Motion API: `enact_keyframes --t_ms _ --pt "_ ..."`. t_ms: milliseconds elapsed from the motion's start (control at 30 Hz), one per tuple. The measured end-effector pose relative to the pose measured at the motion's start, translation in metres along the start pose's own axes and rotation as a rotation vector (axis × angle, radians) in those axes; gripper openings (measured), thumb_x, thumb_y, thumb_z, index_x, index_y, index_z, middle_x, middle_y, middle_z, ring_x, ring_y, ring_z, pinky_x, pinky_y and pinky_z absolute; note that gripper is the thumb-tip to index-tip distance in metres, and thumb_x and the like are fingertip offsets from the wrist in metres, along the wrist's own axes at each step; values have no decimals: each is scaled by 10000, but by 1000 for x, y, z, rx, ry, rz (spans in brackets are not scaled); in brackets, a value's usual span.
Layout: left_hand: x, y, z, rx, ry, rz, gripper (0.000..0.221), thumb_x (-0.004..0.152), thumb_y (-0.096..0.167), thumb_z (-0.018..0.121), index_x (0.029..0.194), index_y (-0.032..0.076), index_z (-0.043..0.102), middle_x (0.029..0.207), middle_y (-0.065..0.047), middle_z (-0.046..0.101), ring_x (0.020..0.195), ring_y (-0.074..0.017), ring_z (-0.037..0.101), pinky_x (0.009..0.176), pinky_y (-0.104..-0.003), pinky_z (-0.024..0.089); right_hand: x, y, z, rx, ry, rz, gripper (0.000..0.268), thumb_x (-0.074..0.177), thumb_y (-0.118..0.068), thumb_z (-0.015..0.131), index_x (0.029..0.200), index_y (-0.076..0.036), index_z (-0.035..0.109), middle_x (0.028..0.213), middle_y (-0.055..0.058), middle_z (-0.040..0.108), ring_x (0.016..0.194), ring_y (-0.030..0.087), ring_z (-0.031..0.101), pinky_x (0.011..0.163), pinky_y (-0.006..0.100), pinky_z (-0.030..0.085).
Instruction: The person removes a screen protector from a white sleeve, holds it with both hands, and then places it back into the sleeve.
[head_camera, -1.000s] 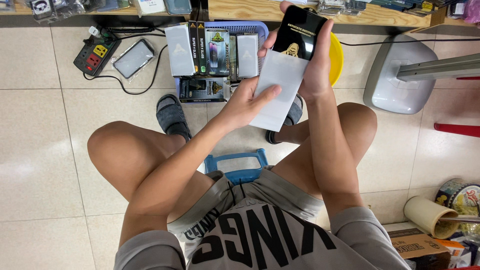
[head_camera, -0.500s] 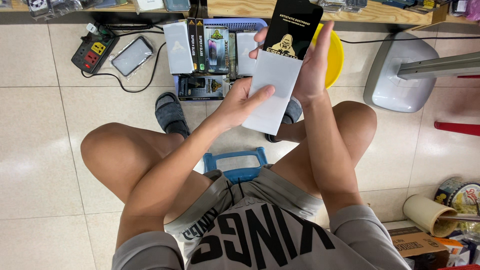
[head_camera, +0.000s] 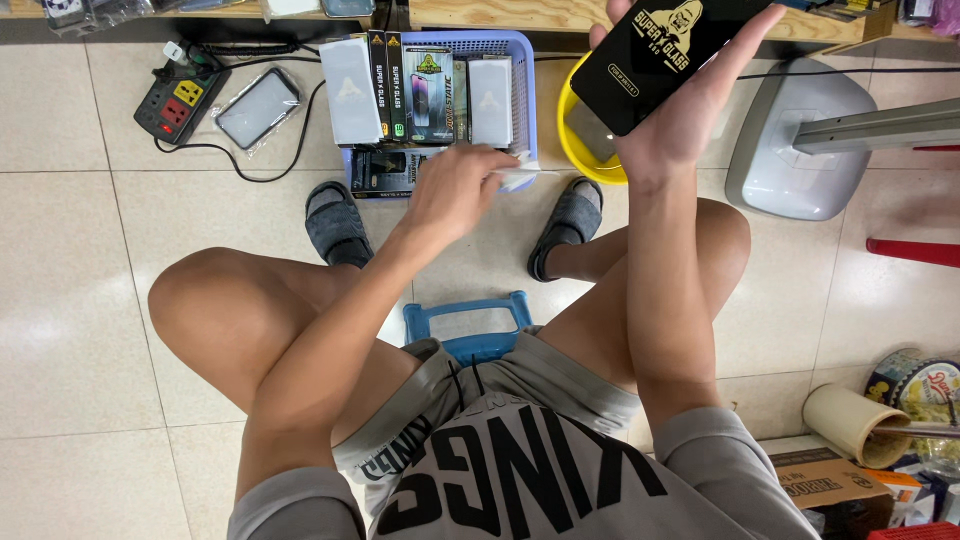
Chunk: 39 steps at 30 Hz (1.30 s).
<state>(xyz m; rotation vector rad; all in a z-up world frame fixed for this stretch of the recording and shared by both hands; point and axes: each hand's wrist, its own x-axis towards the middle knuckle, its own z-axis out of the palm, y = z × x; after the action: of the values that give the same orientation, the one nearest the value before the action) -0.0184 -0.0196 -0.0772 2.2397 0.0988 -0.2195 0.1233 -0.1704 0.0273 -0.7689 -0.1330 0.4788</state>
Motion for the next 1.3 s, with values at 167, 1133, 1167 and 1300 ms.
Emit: enact_keyframes --t_ms 167,1133,1167,1300 --pt "23 -75 43 331 133 -116 485 907 -210 530 1155 116 789 1165 -151 752 969 -316 704 731 -426 661 1 2 -17 47 -93 4 640 900 -681 587 1277 -180 718 1216 4 700 1252 232 665 1042 395 566" --pt "23 27 -7 -1266 121 -279 563 944 559 476 938 39 691 953 -157 787 839 -240 788 724 -325 671 -2 15 -3 -70 -109 151 759 969 -625 427 1358 5 592 1392 137 659 936 276 743 658 406 609" --pt "16 36 -17 -1264 122 -279 563 944 559 476 938 39 691 953 -157 787 839 -240 788 724 -325 671 -3 16 -3 -69 -110 150 759 969 -625 427 1358 5 592 1392 137 659 936 276 743 658 406 609" --pt "-4 60 -46 -1193 -254 -113 862 901 702 262 1231 16 666 1152 -191 769 1039 -241 753 945 -356 595 -7 28 -4 -25 -192 196 717 986 -633 399 1335 -30 570 1325 133 656 981 267 731 762 387 616"
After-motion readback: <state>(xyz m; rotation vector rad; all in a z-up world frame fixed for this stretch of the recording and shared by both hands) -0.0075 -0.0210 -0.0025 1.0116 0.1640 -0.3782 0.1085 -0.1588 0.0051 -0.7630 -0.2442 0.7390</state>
